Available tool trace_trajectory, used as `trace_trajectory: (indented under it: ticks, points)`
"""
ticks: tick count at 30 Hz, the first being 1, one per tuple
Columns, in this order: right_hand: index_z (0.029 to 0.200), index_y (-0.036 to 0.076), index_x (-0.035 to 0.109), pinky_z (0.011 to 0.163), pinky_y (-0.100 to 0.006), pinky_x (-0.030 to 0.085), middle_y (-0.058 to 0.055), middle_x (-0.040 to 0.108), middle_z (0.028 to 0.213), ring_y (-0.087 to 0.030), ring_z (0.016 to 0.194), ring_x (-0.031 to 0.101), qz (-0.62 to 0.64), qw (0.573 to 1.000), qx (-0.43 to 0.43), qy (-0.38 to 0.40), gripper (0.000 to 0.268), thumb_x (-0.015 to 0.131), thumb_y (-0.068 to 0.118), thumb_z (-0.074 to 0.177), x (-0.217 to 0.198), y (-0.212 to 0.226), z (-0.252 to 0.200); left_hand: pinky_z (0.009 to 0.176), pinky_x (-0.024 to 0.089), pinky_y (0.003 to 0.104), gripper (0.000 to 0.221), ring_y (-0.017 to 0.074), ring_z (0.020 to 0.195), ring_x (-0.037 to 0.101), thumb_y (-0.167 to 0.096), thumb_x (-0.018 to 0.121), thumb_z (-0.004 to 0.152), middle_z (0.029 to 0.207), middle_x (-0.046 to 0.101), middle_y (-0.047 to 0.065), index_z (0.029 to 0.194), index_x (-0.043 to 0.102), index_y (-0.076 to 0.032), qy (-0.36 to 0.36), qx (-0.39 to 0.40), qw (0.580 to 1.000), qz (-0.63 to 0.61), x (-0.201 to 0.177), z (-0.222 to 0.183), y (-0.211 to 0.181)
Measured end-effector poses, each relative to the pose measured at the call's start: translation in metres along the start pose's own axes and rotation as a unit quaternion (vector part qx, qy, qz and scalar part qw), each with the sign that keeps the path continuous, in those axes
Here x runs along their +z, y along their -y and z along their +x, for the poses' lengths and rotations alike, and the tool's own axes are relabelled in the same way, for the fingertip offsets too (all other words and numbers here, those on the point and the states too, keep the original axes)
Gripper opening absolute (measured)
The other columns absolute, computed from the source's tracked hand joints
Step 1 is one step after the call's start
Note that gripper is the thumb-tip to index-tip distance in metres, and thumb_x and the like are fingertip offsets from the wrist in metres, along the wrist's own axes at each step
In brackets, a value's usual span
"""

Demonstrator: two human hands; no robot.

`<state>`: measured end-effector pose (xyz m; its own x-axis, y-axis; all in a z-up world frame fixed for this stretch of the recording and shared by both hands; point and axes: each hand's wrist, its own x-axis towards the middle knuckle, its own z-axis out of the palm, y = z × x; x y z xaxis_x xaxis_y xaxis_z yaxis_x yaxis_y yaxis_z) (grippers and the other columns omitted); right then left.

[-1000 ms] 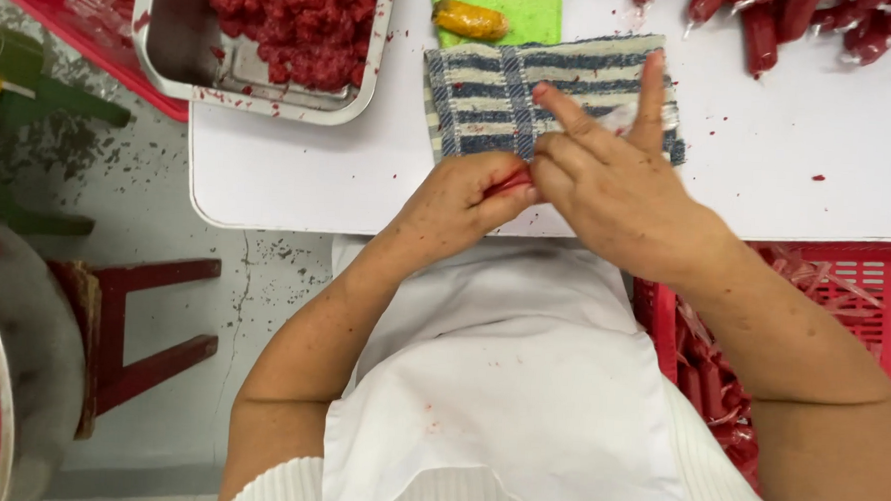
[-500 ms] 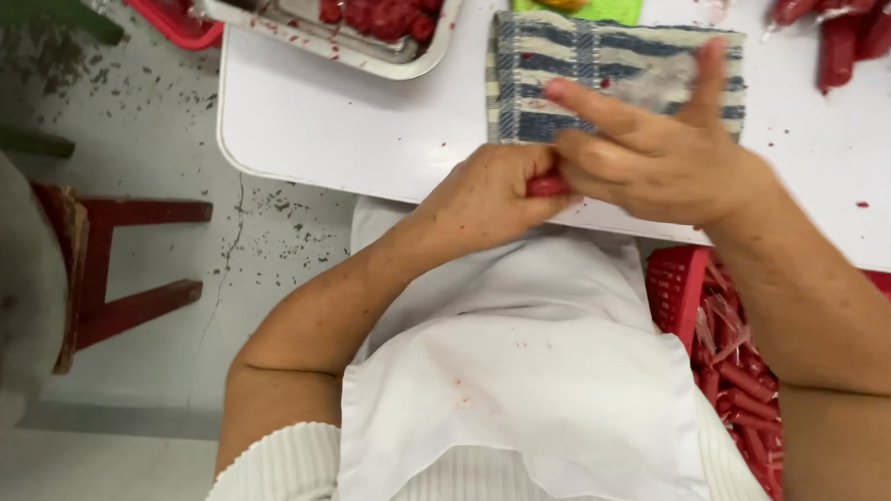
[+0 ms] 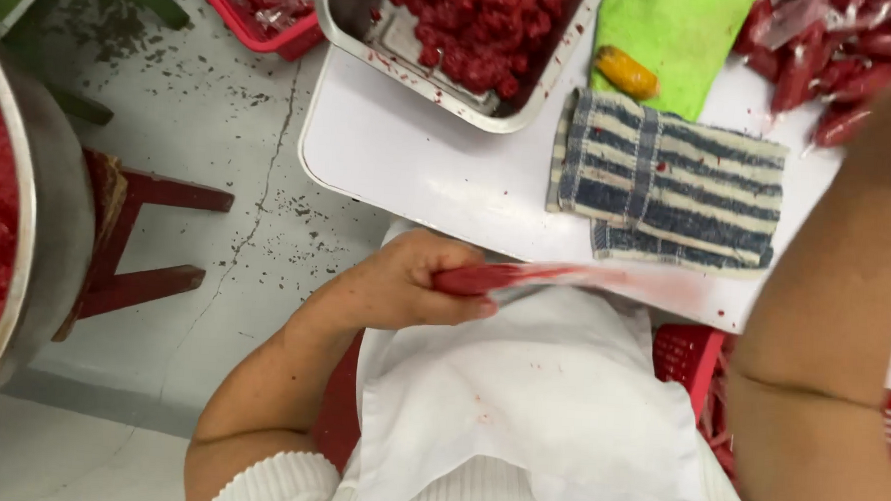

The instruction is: Manually twisting and tying sausage casings to create individual links in a food production setting.

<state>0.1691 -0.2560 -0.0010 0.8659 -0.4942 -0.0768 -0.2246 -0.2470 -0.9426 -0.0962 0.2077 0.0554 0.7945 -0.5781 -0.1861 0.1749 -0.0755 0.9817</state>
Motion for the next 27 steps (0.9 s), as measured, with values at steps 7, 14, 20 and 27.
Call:
trace_trajectory:
  ticks: [7, 14, 20, 27]
  points:
    - [0.163, 0.04, 0.013, 0.12, -0.075, -0.002, -0.023, 0.011, 0.171, -0.04, 0.16, 0.01, -0.336, 0.744, -0.506, 0.277, 0.098, 0.072, -0.013, 0.104, 0.14, 0.09, -0.181, 0.047, 0.034, 0.017, 0.016, 0.0014, 0.051, 0.039, -0.012, 0.074, 0.087, 0.06, 0.046, -0.011, 0.079, 0.06, -0.015, 0.005, 0.092, 0.967, -0.237, 0.003, 0.041, 0.015]
    - [0.089, 0.015, 0.053, 0.132, -0.051, 0.027, -0.005, 0.058, 0.093, -0.023, 0.096, 0.061, 0.268, 0.812, -0.162, 0.493, 0.023, 0.047, 0.031, 0.104, 0.069, 0.065, -0.251, 0.061, 0.034, 0.024, 0.035, 0.0091, 0.07, 0.043, -0.03, 0.072, 0.081, 0.081, 0.053, 0.001, 0.102, 0.05, -0.013, -0.048, -0.061, 0.987, -0.142, 0.052, 0.115, 0.021]
    - [0.077, 0.007, 0.05, 0.095, -0.035, 0.047, -0.008, 0.056, 0.072, -0.02, 0.071, 0.057, 0.168, 0.866, -0.149, 0.446, 0.022, 0.047, 0.017, 0.096, 0.038, 0.064, -0.24, 0.123, 0.039, 0.045, 0.073, 0.0315, 0.145, 0.045, -0.049, 0.065, 0.095, 0.153, 0.045, 0.017, 0.15, 0.038, -0.01, -0.14, 0.258, 0.936, 0.195, 0.048, 0.121, -0.01]
    - [0.084, -0.001, 0.055, 0.061, -0.034, 0.042, -0.01, 0.062, 0.084, -0.024, 0.074, 0.056, -0.111, 0.769, -0.599, 0.195, 0.026, 0.056, -0.027, 0.09, 0.016, -0.009, -0.187, 0.036, 0.032, 0.018, 0.025, 0.0152, 0.058, 0.066, -0.029, 0.065, 0.102, 0.11, 0.073, 0.023, 0.097, 0.069, -0.005, -0.049, 0.266, 0.892, -0.363, 0.081, 0.196, -0.014]
